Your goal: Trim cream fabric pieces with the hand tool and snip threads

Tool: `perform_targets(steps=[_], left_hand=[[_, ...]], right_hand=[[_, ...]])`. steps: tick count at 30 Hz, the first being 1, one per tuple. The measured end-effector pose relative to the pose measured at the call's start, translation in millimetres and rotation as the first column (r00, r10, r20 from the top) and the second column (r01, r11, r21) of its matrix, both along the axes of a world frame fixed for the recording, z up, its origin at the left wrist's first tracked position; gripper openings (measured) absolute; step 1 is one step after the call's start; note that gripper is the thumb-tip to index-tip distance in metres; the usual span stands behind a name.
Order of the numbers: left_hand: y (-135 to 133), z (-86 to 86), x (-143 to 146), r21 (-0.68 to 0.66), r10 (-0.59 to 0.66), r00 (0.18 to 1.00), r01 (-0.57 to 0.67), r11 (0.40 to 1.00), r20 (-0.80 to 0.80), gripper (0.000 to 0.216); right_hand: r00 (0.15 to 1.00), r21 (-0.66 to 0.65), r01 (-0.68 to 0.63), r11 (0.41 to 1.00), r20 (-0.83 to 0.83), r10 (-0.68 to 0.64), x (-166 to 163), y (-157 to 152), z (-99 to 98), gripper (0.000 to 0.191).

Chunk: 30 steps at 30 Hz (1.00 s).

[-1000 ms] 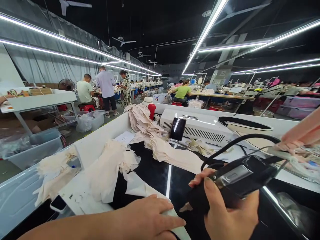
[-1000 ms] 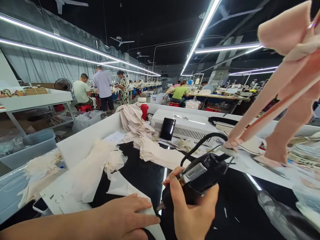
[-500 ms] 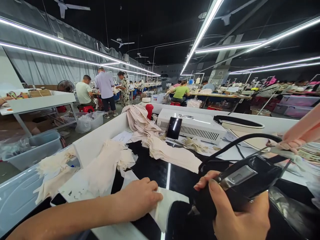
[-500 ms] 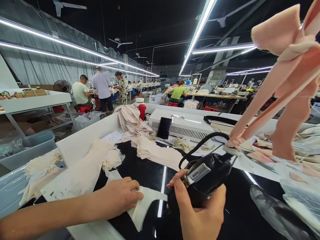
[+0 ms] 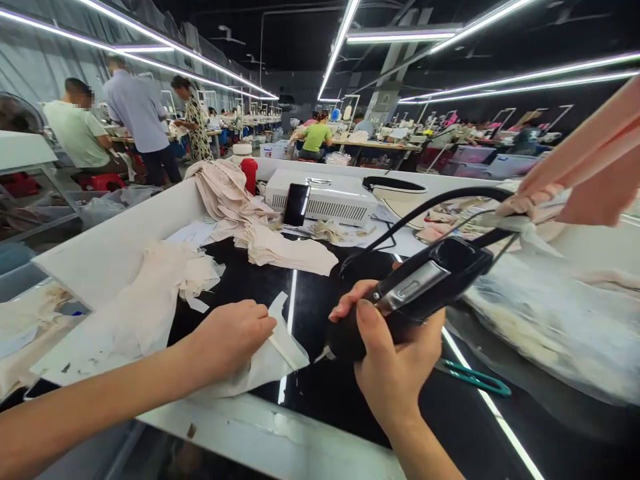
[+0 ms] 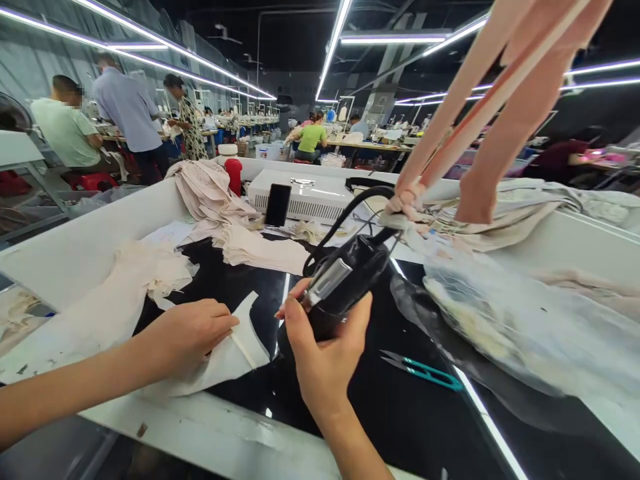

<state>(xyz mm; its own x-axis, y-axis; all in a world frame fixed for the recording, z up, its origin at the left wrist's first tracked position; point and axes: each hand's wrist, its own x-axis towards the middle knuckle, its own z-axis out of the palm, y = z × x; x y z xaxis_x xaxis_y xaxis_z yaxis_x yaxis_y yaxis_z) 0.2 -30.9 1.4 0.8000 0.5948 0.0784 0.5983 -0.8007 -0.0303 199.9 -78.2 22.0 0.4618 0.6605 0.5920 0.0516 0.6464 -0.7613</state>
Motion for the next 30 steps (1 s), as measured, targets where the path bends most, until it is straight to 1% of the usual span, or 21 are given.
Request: perform_targets(steps=[3,6,9,12,16,20,25,30], left_hand=[[-1.6,-1.7,-1.8,0.02,-0.173,0.977,0.172,0.985,0.127,0.02],[-6.4,-4.7,1.5,0.053,-0.295,0.929,0.291,0.955,0.225,0.021],[-9.0,-11.2,7.6,0.094,-0.403,0.876,0.393,0.915,0.265,0.021],[-8.4,-18.0,14.2,0.098,-0.486,0.832,0.478,0.873,0.267,0.021],[-6.3,-23.3,21.6,0.093,-0.515,0.813,0.511,0.855,0.272,0.023],[-4.0,-27.5,24.4,0.096,-0.515,0.818,0.509,0.855,0.257,0.022],[-2.5,-29.5,20.1,0.068,-0.471,0.844,0.471,0.88,0.255,0.024],[-4.2,-29.8,14.3,0.038,-0.421,0.856,0.43,0.902,0.3,0.025]], right_hand=[[1.0,0.011,-0.022,1.0,-0.01,0.022,-3.8,-5.0,0.1,0.028],[0.999,0.026,-0.017,1.0,-0.036,0.018,-7.1,-6.3,-0.2,0.03],[0.998,0.042,-0.009,0.999,-0.061,0.011,-9.4,-3.8,-0.9,0.033],[0.998,0.046,-0.006,0.999,-0.067,0.009,-11.1,-0.4,-1.6,0.032],[0.997,0.041,-0.02,0.999,-0.069,0.023,-12.9,0.9,-2.8,0.032],[0.997,0.045,-0.018,0.999,-0.069,0.021,-14.1,-1.0,-3.9,0.034],[0.998,0.056,-0.015,0.998,-0.062,0.019,-14.7,-3.4,-3.8,0.035],[0.996,0.065,-0.035,0.997,-0.074,0.04,-14.5,-5.3,-4.3,0.036]])
